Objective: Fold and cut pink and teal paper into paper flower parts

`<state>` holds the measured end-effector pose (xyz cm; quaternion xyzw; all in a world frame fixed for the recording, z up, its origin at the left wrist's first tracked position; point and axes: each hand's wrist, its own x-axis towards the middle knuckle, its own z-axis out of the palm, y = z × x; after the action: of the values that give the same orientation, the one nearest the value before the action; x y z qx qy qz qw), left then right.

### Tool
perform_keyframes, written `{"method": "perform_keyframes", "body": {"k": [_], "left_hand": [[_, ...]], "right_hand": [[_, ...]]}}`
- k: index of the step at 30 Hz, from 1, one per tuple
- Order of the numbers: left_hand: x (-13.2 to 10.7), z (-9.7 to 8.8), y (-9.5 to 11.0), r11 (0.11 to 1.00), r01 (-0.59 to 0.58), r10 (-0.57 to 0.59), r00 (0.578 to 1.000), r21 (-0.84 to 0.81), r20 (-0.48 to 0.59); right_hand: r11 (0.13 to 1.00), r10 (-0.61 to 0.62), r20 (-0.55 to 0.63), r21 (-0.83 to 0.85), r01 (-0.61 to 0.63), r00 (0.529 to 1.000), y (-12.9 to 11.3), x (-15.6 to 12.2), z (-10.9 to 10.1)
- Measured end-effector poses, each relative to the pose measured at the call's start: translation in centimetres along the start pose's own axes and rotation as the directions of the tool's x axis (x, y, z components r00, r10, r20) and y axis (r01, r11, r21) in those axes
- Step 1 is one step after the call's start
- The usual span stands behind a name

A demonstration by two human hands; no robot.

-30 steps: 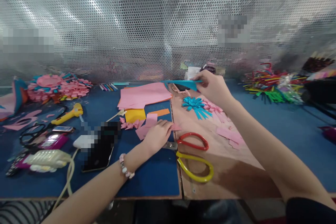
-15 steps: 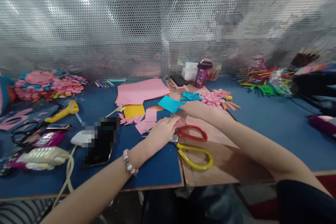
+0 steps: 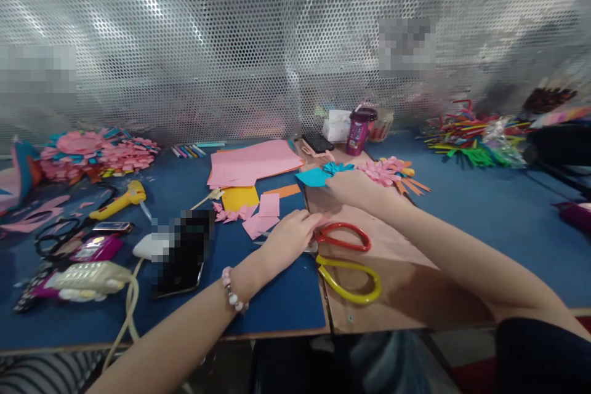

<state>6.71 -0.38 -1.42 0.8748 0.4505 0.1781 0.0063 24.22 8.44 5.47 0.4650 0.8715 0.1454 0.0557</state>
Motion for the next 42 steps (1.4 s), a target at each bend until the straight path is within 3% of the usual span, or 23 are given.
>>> {"method": "perform_keyframes", "body": {"k": [4,10,16,20,22,24,27,29,31,33,36,38,40,42], "left_hand": [[0.1,-0.3,0.3,0.999,-0.016,0.015,1.0,0.037,0.023],[-0.3,-0.6,1.0,0.998,-0.052,0.051,0.998,0.043,0.02],[-0.3,-0.2,0.6,1.0,0.002,-0.002,1.0,-0.012,0.0],[0.0,0.1,0.1,0.995,0.085,-0.086,0.996,-0.056,-0.022],[0.2,0.2,0.0,0.991,0.12,-0.121,0.992,-0.065,-0.02],[0.2,0.5,0.0,0.989,0.135,-0.137,0.99,-0.062,-0.023],[0.2,0.6,0.4,0.988,0.145,-0.147,0.988,-0.057,-0.038],[0.2,0.2,0.8,0.985,0.162,-0.165,0.985,-0.055,-0.052],[0.3,-0.8,0.7,0.982,0.184,-0.186,0.981,-0.038,-0.054],[0.5,-2.5,-0.6,0.98,0.2,-0.199,0.98,0.019,-0.015],[0.7,-5.4,-5.8,0.942,0.293,-0.311,0.946,0.163,0.096],[0.5,-7.1,-10.7,0.882,0.402,-0.436,0.894,0.245,0.101],[0.1,-8.2,-15.5,0.824,0.474,-0.517,0.853,0.309,0.07],[-0.3,-8.5,-19.2,0.821,0.48,-0.527,0.845,0.309,0.088]], "right_hand": [[0.997,-0.032,-0.026,-0.065,0.03,0.999,-0.7,0.4,1.0],[0.979,-0.185,-0.058,-0.094,0.179,0.981,-0.7,1.0,1.4],[0.977,-0.213,-0.155,-0.048,0.208,0.965,0.3,1.9,0.9],[0.989,-0.143,-0.12,0.015,0.146,0.982,1.0,2.2,1.4],[0.99,-0.111,-0.161,0.065,0.123,0.981,1.5,2.6,1.0],[0.986,-0.073,-0.26,0.125,0.109,0.963,1.8,3.5,0.2],[0.987,-0.04,-0.444,0.121,0.104,0.895,0.8,6.4,-1.3],[0.979,-0.159,-0.524,0.025,0.202,0.837,-1.0,9.1,-1.6],[0.968,-0.233,-0.513,-0.039,0.249,0.826,-3.3,11.9,-0.9],[0.969,-0.238,-0.39,-0.037,0.243,0.89,-5.5,14.1,0.5],[0.979,-0.196,-0.173,0.029,0.204,0.965,-7.6,15.8,2.6],[0.982,-0.156,-0.147,0.087,0.17,0.977,-8.2,16.1,3.1],[0.975,-0.158,-0.197,0.124,0.185,0.967,-8.4,16.1,2.9],[0.939,-0.283,-0.257,0.122,0.321,0.924,-8.6,16.1,2.2]]}}
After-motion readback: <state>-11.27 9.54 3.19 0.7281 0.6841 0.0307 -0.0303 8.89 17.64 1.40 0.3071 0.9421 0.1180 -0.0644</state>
